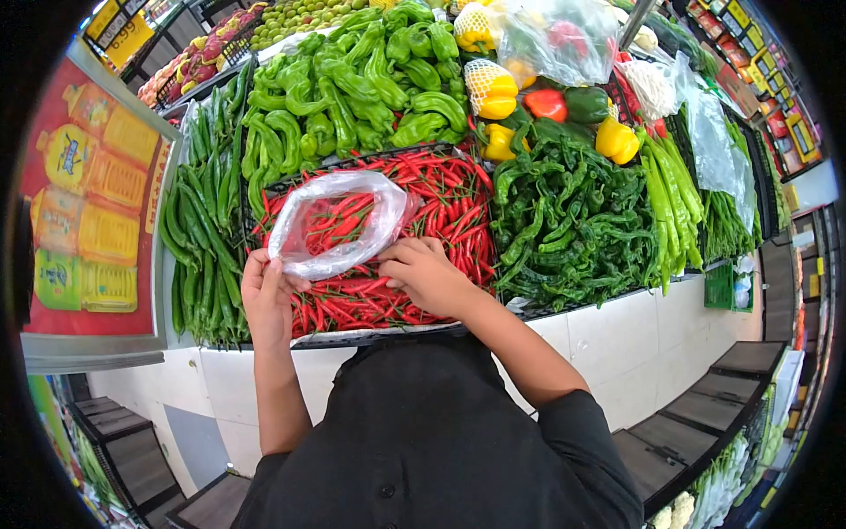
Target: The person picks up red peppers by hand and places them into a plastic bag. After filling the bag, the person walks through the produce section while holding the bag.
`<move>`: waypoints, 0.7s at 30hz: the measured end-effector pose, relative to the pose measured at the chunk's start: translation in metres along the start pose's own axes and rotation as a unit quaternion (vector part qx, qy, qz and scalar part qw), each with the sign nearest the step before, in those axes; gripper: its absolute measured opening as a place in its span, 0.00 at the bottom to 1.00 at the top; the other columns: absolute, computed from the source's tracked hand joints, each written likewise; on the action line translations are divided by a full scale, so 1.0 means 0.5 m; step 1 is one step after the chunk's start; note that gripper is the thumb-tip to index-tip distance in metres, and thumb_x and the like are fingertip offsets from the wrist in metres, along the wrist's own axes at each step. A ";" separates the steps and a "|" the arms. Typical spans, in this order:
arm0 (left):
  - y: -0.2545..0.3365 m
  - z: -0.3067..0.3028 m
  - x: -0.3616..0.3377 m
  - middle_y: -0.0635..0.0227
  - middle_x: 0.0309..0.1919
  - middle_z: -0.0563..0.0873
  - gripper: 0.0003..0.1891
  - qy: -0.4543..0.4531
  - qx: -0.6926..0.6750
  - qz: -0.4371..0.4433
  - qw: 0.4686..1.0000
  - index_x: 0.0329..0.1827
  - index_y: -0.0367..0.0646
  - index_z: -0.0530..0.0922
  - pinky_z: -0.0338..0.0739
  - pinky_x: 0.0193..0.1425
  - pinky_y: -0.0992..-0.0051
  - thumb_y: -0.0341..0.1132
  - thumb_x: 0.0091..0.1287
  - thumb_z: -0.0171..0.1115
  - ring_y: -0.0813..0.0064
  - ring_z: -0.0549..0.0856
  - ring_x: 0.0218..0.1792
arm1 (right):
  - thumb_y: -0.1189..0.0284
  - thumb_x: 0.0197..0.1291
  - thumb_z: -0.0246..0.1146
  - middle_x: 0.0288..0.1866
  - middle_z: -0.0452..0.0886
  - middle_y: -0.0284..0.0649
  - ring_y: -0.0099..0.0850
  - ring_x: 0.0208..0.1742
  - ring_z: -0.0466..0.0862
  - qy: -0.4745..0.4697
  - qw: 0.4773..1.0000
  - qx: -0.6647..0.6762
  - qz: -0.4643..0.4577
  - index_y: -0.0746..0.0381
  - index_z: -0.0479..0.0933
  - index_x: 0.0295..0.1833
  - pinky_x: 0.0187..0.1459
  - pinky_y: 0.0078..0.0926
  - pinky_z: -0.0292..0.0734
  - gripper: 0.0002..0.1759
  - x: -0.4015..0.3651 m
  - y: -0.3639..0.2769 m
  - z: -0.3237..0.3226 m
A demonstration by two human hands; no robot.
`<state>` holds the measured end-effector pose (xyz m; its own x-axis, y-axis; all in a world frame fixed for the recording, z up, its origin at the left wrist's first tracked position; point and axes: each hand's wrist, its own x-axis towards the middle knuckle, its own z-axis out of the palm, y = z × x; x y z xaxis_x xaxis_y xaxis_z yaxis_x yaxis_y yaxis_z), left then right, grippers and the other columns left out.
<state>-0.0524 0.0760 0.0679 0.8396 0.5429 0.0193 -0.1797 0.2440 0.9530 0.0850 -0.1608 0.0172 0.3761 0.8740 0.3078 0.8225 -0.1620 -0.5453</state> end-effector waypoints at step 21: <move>-0.011 0.005 -0.017 0.63 0.34 0.87 0.07 -0.036 -0.008 -0.020 0.999 0.51 0.37 0.73 0.86 0.39 0.73 0.32 0.79 0.56 0.76 0.88 0.29 | 0.71 0.76 0.56 0.39 0.77 0.37 0.29 0.43 0.77 0.046 0.966 0.240 0.090 0.65 0.74 0.50 0.47 0.31 0.74 0.08 0.120 -0.068 -0.282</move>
<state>-0.0571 0.0680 0.0633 0.8804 0.4742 0.0039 -0.1535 0.2772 0.9485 0.1398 -0.1676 0.1640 0.5490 0.8034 0.2306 0.4568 -0.0574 -0.8877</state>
